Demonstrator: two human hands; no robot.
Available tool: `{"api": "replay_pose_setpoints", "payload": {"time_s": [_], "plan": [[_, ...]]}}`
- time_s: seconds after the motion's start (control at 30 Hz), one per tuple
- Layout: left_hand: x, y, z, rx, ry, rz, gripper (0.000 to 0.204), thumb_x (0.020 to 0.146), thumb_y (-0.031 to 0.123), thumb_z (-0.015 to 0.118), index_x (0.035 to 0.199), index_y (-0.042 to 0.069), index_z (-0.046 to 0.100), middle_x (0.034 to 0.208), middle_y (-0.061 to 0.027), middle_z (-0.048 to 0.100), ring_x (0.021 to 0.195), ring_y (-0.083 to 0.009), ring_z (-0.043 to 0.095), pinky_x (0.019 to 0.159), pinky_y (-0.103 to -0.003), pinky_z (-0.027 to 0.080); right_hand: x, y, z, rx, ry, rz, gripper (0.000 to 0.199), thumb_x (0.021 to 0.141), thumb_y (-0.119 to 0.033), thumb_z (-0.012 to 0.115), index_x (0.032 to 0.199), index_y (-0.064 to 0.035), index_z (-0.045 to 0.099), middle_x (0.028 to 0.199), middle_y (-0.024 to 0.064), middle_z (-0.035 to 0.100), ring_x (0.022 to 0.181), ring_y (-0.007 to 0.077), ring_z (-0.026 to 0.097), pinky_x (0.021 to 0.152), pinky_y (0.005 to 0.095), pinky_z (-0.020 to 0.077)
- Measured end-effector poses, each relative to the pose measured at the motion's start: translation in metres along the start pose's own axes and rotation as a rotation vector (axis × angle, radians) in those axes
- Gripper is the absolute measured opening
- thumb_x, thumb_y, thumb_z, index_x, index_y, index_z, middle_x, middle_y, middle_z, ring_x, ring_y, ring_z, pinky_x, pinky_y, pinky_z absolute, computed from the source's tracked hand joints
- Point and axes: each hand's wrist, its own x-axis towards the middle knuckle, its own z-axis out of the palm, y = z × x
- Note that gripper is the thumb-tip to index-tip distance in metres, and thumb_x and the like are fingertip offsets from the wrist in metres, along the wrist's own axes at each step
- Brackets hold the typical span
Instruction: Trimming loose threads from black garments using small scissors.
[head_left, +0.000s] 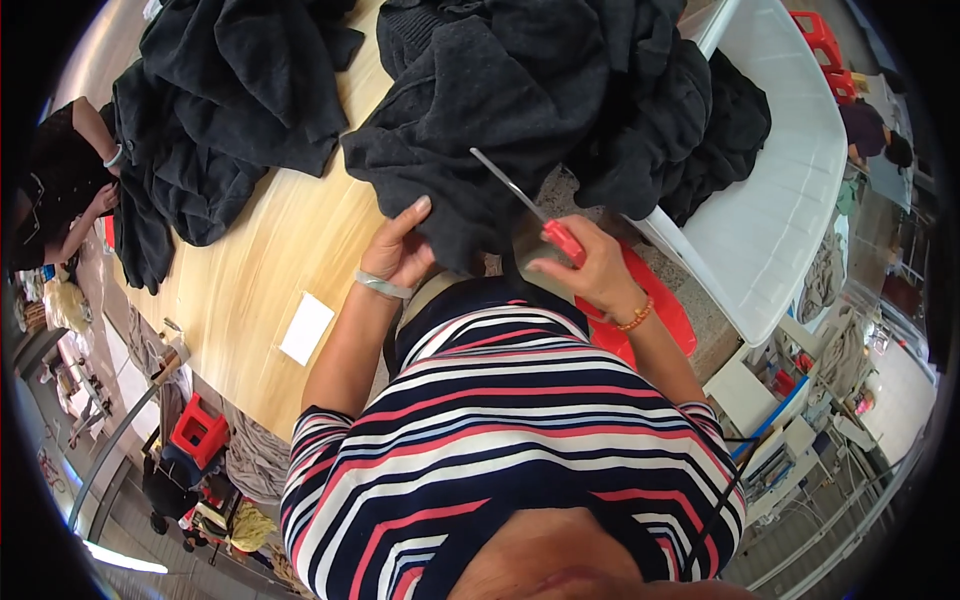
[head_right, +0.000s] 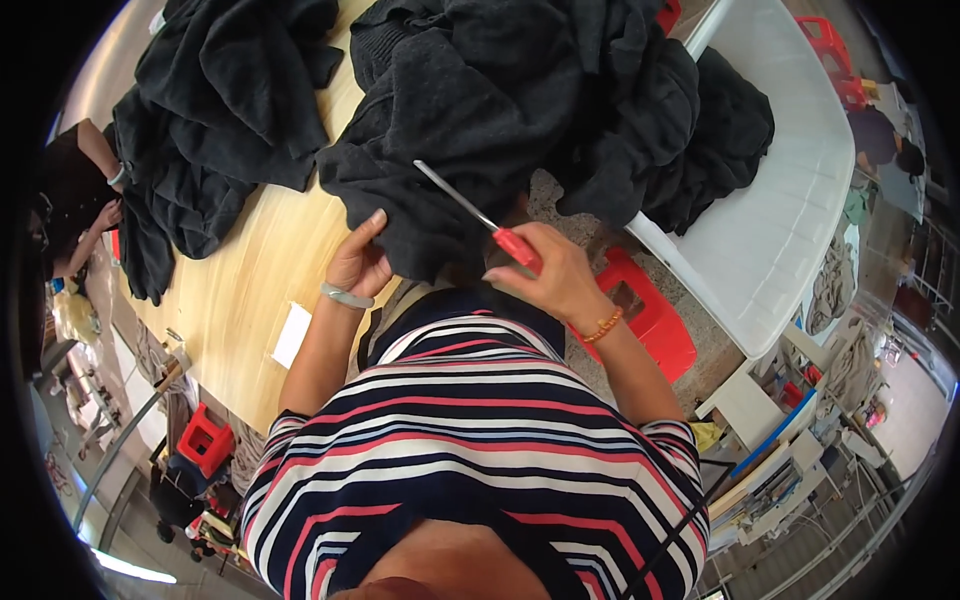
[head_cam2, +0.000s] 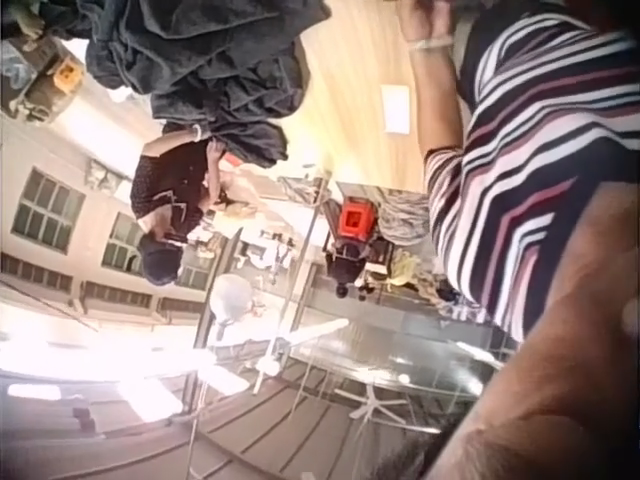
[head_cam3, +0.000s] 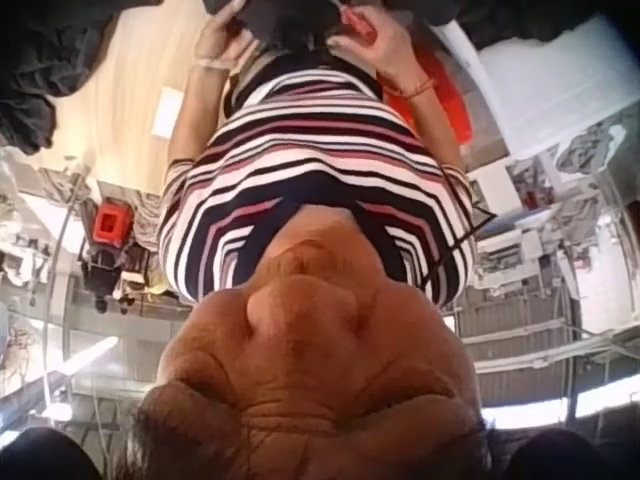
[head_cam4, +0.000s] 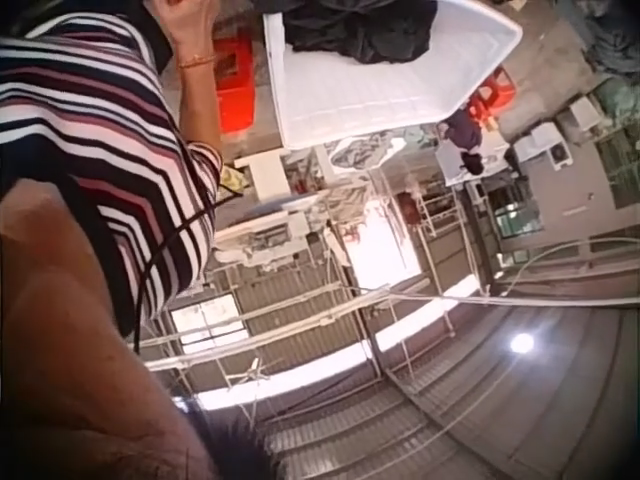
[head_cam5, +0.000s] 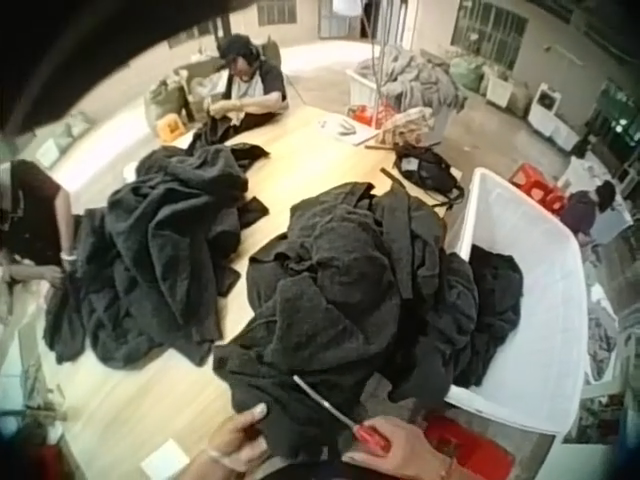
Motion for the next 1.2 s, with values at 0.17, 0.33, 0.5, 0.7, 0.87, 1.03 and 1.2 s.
{"api": "replay_pose_setpoints", "payload": {"time_s": [0.17, 0.33, 0.5, 0.7, 0.87, 1.03, 1.2], "plan": [[0.019, 0.015, 0.082, -0.239, -0.339, 0.146, 0.021, 0.098, 0.010, 0.062, 0.114, -0.002, 0.065, 0.112, -0.0158, 0.071, 0.106, -0.0296, 0.069, 0.095, -0.047, 0.058, 0.036, -0.031, 0.017, 0.014, 0.203, -0.139, 0.047, 0.073, -0.022, 0.086, 0.110, -0.0045, 0.062, 0.098, 0.0127, 0.066, 0.088, 0.0311, 0.067, 0.077, 0.0367, 0.0528], [0.009, 0.061, 0.111, 0.015, -0.406, 0.346, 0.012, 0.096, 0.014, 0.065, 0.101, 0.005, 0.070, 0.099, -0.0077, 0.074, 0.088, -0.0194, 0.071, 0.076, -0.033, 0.059, 0.066, -0.018, -0.026, 0.117, 0.410, -0.054, 0.026, 0.084, -0.010, 0.072, 0.107, -0.0043, 0.062, 0.093, 0.0140, 0.069, 0.086, 0.0346, 0.068, 0.076, 0.0382, 0.0533], [-0.044, 0.141, 0.018, 0.079, -0.272, 0.683, 0.035, 0.101, 0.024, 0.052, 0.130, 0.005, 0.061, 0.131, -0.0143, 0.064, 0.122, -0.0297, 0.061, 0.107, -0.047, 0.048, 0.042, 0.011, -0.063, 0.014, 0.308, 0.007, 0.021, 0.090, -0.010, 0.069, 0.108, 0.0002, 0.063, 0.091, 0.0133, 0.071, 0.085, 0.0224, 0.072, 0.076, 0.0323, 0.0534], [-0.131, 0.193, -0.069, 0.093, 0.467, 1.178, 0.046, 0.101, 0.026, 0.052, 0.139, 0.001, 0.053, 0.141, -0.0236, 0.053, 0.128, -0.0421, 0.052, 0.109, -0.057, 0.044, 0.031, 0.069, -0.061, -0.202, 0.305, 0.292, 0.027, 0.092, -0.026, 0.067, 0.106, -0.0032, 0.062, 0.092, 0.0208, 0.070, 0.087, 0.0421, 0.066, 0.076, 0.0457, 0.0522], [-0.143, 0.241, -0.145, 0.144, 0.834, 1.078, 0.050, 0.098, 0.037, 0.063, 0.125, -0.004, 0.061, 0.122, -0.0174, 0.066, 0.109, -0.0313, 0.065, 0.100, -0.043, 0.053, 0.043, 0.083, -0.070, -0.312, 0.312, 0.412, 0.029, 0.094, -0.031, 0.064, 0.102, -0.0035, 0.060, 0.087, 0.0233, 0.068, 0.085, 0.0438, 0.065, 0.075, 0.0511, 0.0511], [-0.019, 0.144, -0.092, 1.531, 0.924, 1.386, 0.053, 0.084, 0.015, 0.079, 0.129, 0.000, 0.055, 0.120, -0.0134, 0.062, 0.101, -0.0226, 0.061, 0.088, -0.035, 0.050, 0.049, 0.093, -0.072, -0.213, 0.284, 0.317, 0.031, 0.094, -0.032, 0.065, 0.108, -0.0048, 0.061, 0.089, 0.0229, 0.068, 0.087, 0.0456, 0.064, 0.076, 0.0496, 0.0507], [0.057, -0.037, 0.124, 2.250, -0.159, 1.078, 0.096, 0.059, 0.032, 0.088, 0.144, 0.012, 0.047, 0.148, -0.0212, 0.042, 0.141, -0.0405, 0.036, 0.115, -0.055, 0.028, 0.051, 0.104, -0.075, -0.205, 0.324, 0.304, 0.029, 0.093, -0.030, 0.065, 0.107, -0.0050, 0.061, 0.087, 0.0211, 0.067, 0.087, 0.0415, 0.064, 0.077, 0.0490, 0.0505]]}}
